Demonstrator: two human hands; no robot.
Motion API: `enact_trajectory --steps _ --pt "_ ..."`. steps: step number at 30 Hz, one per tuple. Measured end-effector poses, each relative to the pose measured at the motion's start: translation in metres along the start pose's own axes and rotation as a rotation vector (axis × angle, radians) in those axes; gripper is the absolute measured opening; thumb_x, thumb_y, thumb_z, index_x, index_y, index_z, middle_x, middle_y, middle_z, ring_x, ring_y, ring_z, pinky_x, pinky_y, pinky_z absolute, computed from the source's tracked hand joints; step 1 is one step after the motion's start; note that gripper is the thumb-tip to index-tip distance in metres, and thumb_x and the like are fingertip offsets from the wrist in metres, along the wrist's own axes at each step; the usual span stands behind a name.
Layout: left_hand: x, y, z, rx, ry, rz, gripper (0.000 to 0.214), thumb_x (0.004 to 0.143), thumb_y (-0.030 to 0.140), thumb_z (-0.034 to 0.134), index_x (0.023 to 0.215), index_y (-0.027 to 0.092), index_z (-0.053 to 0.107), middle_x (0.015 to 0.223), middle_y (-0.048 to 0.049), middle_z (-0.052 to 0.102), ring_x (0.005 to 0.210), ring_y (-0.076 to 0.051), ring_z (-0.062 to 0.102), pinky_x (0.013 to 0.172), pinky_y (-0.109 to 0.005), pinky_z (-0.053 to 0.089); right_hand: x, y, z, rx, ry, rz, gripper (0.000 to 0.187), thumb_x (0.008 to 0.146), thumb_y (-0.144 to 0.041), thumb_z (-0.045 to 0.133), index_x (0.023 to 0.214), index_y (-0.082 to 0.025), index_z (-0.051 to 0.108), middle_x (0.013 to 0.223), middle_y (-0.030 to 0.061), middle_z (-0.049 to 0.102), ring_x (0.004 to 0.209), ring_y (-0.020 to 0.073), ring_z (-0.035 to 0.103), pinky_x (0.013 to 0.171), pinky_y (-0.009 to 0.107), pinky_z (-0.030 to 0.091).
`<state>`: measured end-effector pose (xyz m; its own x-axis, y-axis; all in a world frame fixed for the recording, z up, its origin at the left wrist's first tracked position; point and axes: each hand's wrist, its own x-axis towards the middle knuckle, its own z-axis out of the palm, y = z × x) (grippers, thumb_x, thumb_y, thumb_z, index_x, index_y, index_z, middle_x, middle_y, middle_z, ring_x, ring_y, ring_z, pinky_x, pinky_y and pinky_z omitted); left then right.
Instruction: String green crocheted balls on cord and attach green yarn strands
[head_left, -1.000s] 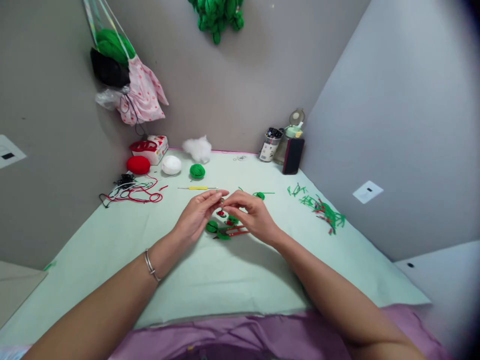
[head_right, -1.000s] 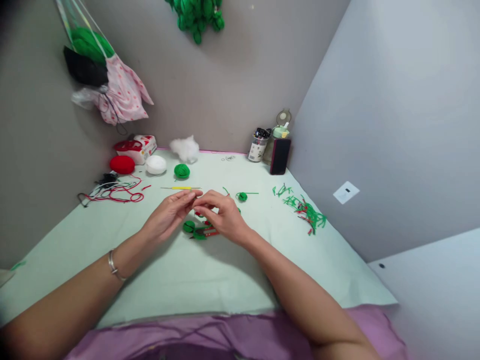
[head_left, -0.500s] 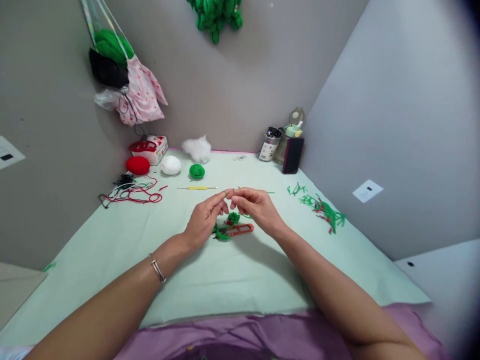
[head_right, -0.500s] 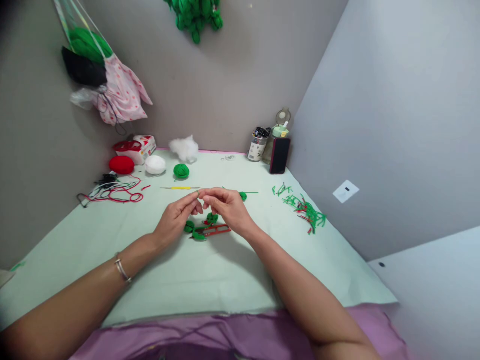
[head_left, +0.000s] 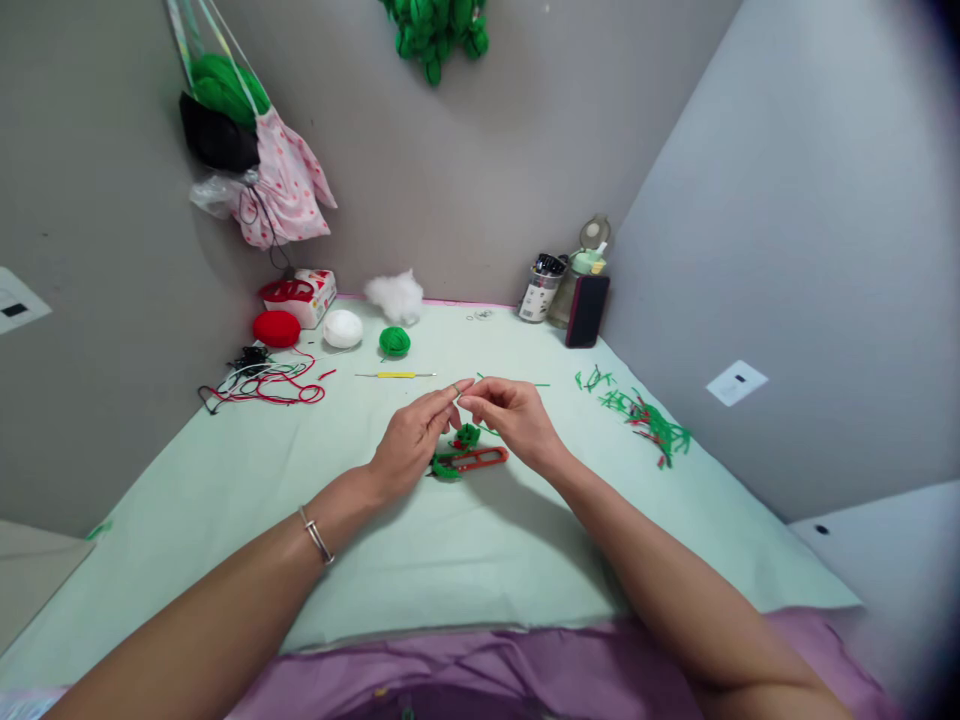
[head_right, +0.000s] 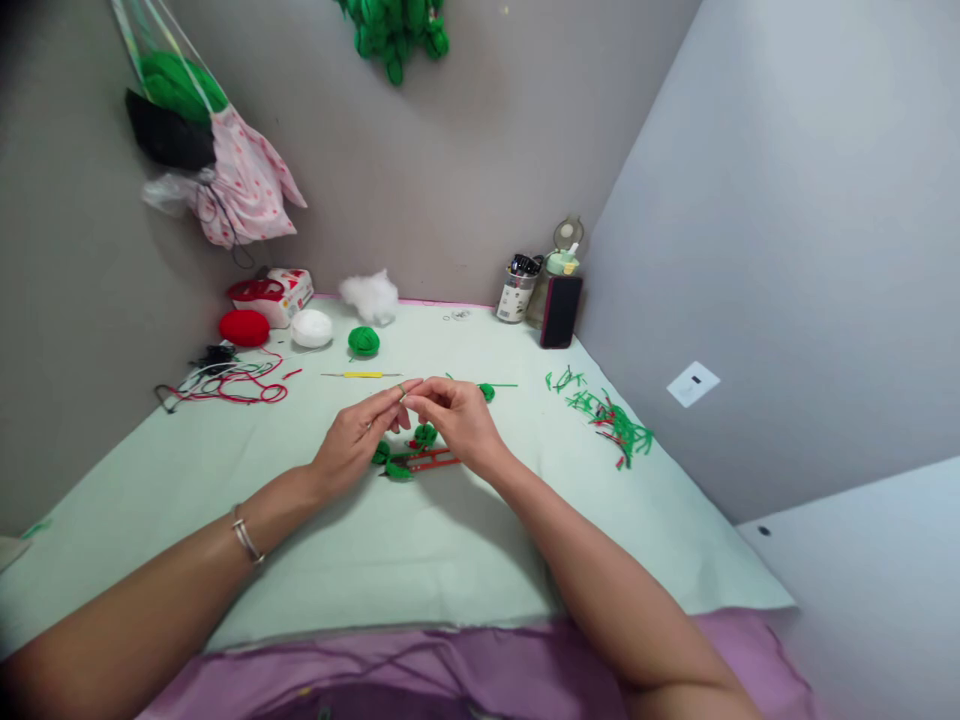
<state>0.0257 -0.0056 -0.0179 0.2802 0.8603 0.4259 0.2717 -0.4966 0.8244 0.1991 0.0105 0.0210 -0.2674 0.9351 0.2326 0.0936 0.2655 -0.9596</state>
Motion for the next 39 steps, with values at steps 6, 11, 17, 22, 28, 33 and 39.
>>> enact_trajectory --steps 6,11,17,22,28,33,39 --pt "0.0009 0.0002 0.0012 0.022 0.010 0.005 0.045 0.103 0.033 0.039 0.142 0.020 0.057 0.085 -0.0029 0.062 0.080 -0.016 0.058 0.086 -0.029 0.048 -0.0011 0.0048 0.0029 -0.038 0.048 0.001 0.030 0.076 -0.044 0.075 0.068 -0.017 0.064 0.056 -0.0028 0.053 0.053 0.0094 0.039 0.051 0.025 0.033" --pt "-0.0005 -0.0004 0.0015 0.050 0.012 0.004 0.046 0.103 0.033 0.038 0.144 0.020 0.054 0.085 -0.0032 0.063 0.081 -0.016 0.059 0.087 -0.030 0.048 -0.0045 0.0088 0.0052 -0.126 0.087 -0.075 0.026 0.082 -0.040 0.071 0.073 -0.018 0.063 0.060 -0.0022 0.054 0.054 0.0102 0.041 0.052 0.025 0.032" --pt "-0.0009 0.0013 0.0018 0.062 0.008 0.009 0.046 0.102 0.032 0.039 0.142 0.019 0.056 0.084 -0.0027 0.063 0.081 -0.016 0.059 0.086 -0.029 0.047 -0.0078 0.0066 0.0068 -0.292 0.142 -0.174 0.022 0.085 -0.036 0.067 0.073 -0.019 0.061 0.061 -0.0021 0.055 0.054 0.0106 0.042 0.053 0.026 0.035" --pt "-0.0011 0.0017 0.0013 0.070 -0.001 0.002 0.046 0.102 0.031 0.037 0.143 0.019 0.055 0.084 -0.0026 0.063 0.080 -0.016 0.058 0.085 -0.029 0.047 -0.0076 0.0075 0.0057 -0.326 0.126 -0.194 0.019 0.087 -0.033 0.066 0.074 -0.019 0.060 0.063 -0.0016 0.058 0.054 0.0108 0.044 0.054 0.026 0.036" --pt "-0.0010 0.0023 0.0014 0.103 -0.005 0.022 0.037 0.102 0.028 0.038 0.124 0.020 0.066 0.084 -0.0023 0.062 0.081 -0.016 0.058 0.085 -0.028 0.046 -0.0083 0.0074 0.0068 -0.358 0.106 -0.228 0.018 0.086 -0.031 0.066 0.073 -0.020 0.060 0.066 -0.0005 0.061 0.055 0.0117 0.046 0.056 0.027 0.038" --pt "-0.0002 0.0027 0.0010 0.121 0.005 0.035 0.033 0.102 0.027 0.038 0.109 0.020 0.070 0.084 -0.0025 0.063 0.082 -0.016 0.059 0.087 -0.028 0.046 -0.0064 0.0080 0.0064 -0.312 0.095 -0.215 0.019 0.087 -0.036 0.066 0.077 -0.020 0.065 0.074 0.0019 0.065 0.057 0.0120 0.046 0.057 0.028 0.039" --pt "0.0000 0.0009 -0.0009 0.145 0.008 0.042 0.038 0.103 0.027 0.036 0.127 0.020 0.064 0.084 -0.0023 0.062 0.083 -0.016 0.058 0.087 -0.029 0.046 -0.0037 0.0054 0.0020 -0.266 0.063 -0.207 0.018 0.088 -0.034 0.063 0.083 -0.019 0.072 0.079 0.0035 0.064 0.065 0.0135 0.051 0.062 0.028 0.041"
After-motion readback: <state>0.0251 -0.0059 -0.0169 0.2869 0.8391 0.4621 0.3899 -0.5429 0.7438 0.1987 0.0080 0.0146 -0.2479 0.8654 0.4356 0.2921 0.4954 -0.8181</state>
